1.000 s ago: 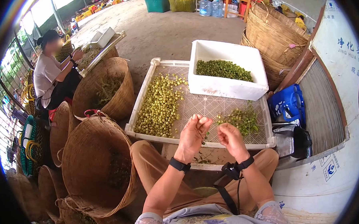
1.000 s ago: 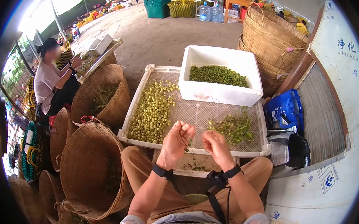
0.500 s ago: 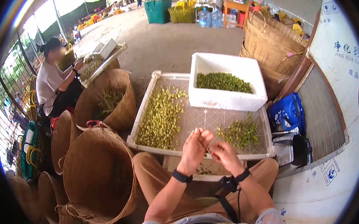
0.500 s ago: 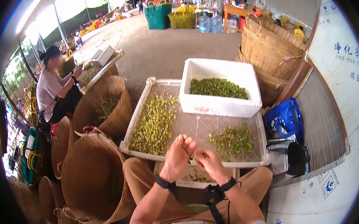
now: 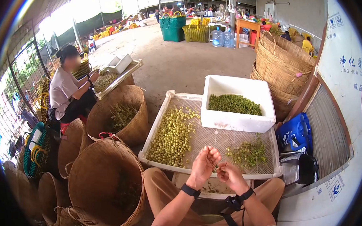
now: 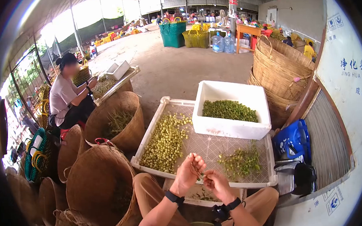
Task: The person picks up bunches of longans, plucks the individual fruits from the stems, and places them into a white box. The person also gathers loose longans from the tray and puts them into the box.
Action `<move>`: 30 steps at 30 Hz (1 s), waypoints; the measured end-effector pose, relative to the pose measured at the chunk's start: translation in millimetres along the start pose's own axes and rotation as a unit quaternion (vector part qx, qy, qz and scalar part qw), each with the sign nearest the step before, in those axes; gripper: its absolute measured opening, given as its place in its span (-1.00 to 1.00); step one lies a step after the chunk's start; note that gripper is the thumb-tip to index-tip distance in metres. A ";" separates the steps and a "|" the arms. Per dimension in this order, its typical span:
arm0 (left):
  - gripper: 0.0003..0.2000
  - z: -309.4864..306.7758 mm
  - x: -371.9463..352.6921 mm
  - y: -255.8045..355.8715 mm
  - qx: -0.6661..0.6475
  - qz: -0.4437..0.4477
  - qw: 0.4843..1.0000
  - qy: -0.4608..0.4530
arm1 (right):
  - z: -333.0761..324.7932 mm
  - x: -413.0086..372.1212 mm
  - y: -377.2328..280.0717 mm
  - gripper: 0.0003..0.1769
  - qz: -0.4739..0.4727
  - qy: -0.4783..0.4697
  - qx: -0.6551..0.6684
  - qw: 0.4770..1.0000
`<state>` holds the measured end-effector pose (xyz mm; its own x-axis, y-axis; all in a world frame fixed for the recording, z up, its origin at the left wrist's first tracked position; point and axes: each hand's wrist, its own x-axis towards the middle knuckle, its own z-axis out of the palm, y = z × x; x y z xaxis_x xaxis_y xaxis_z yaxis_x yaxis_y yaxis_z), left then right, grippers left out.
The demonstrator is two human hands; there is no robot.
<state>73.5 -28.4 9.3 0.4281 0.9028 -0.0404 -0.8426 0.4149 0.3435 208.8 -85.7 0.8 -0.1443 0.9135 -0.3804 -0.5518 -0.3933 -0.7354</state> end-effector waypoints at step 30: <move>-0.79 -2.9 -2.3 1.9 0.002 -0.010 0.997 0.076 | -1.9 -6.6 8.8 -0.88 0.001 -0.015 0.069 0.997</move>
<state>70.0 -29.3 7.3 0.3904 0.9008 -0.1900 -0.8328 0.4335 0.3443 206.5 -95.4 -4.2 -0.1695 0.9163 -0.3628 -0.6594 -0.3790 -0.6493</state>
